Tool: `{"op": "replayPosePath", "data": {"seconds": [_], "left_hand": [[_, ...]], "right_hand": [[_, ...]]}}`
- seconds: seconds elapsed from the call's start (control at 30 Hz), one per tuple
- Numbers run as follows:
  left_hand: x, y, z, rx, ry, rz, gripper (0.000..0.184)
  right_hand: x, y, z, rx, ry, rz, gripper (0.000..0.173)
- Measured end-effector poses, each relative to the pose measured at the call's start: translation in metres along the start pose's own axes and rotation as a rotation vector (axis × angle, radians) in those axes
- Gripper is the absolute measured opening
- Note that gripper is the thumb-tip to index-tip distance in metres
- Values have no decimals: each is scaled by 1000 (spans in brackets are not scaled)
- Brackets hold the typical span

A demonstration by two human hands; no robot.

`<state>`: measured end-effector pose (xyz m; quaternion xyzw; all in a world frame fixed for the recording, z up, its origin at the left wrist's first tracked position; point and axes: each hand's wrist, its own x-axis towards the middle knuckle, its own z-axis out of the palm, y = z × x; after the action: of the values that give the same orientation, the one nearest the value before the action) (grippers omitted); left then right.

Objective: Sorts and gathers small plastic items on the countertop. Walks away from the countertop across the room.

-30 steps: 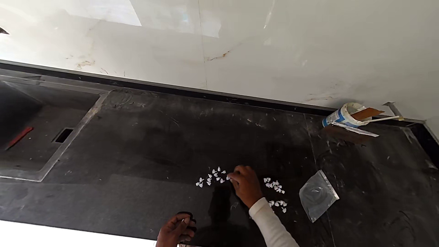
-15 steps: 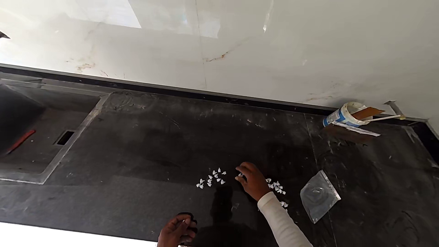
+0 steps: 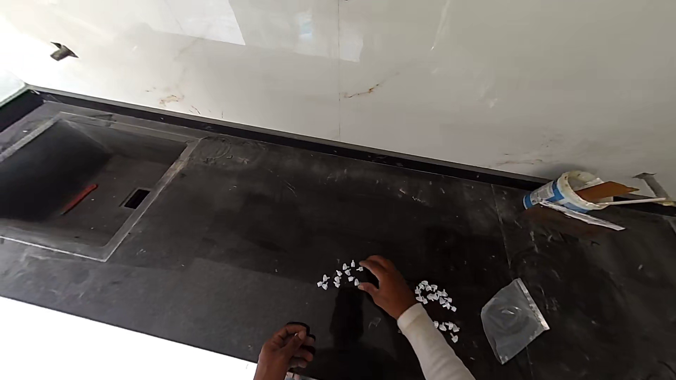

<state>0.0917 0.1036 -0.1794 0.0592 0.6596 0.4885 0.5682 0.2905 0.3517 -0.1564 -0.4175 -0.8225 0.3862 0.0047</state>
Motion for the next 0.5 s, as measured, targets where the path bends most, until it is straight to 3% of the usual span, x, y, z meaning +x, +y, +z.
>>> {"op": "replayPosePath", "data": {"seconds": [0.17,0.3,0.5], "left_hand": [[-3,-5,0,-26,6,24,16],[-3,-7,-2,-33,7,24,17],[-3,-5,0,-43,14,12,17]], "right_hand": [[29,-14,14,-77,-78,-37,60],[30,-10,27,-99,3,-40,47],[21,2,32,25,120,14,46]]}}
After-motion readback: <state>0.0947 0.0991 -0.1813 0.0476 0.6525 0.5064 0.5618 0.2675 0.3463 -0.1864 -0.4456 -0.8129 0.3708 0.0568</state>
